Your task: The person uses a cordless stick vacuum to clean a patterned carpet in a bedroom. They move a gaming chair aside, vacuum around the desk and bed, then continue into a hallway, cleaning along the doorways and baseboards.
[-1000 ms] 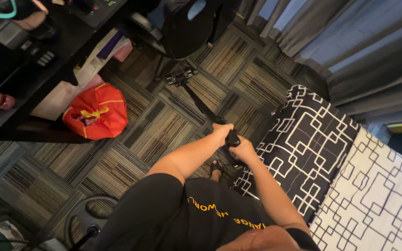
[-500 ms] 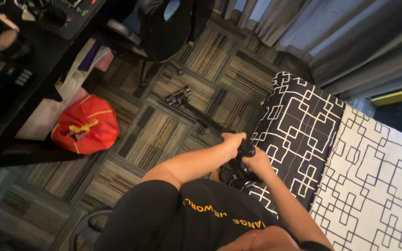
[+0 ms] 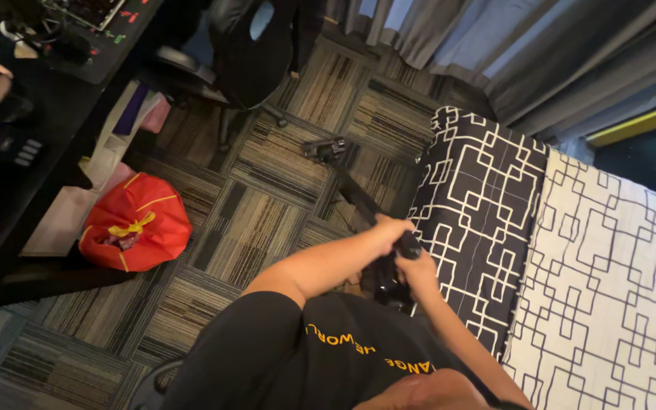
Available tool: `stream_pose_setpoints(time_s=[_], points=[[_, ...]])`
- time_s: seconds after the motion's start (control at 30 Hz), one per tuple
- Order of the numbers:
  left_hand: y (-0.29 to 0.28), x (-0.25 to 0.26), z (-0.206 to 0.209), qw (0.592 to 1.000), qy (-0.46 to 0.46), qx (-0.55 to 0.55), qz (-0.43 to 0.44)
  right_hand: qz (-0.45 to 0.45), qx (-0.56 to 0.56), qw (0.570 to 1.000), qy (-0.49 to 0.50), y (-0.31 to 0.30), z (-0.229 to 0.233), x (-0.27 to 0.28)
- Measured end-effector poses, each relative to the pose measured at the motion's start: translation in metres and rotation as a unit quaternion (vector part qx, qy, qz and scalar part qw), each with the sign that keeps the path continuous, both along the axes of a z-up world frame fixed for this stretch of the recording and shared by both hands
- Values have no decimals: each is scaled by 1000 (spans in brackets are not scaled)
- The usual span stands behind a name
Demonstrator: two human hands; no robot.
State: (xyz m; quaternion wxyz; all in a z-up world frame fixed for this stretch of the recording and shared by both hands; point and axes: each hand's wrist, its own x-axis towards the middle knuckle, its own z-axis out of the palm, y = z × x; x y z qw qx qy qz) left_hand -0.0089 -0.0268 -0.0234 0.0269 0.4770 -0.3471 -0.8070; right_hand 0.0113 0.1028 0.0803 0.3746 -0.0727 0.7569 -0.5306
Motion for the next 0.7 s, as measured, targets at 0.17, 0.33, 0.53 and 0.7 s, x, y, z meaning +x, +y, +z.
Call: stream_pose_setpoints(time_s=[0.17, 0.33, 0.53, 0.7], points=[[-63, 15, -12, 998, -12, -53, -23, -32, -96, 992, -74, -65, -36, 8], [-102, 50, 12, 978, 155, -137, 10, -32, -117, 990, -72, -134, -82, -21], [-122, 90, 27, 982, 44, -185, -19, -48, -236, 961, -139, -208, -152, -22], [-113, 110, 28, 988, 67, -141, 8, -14, -115, 988, -104, -179, -159, 6]])
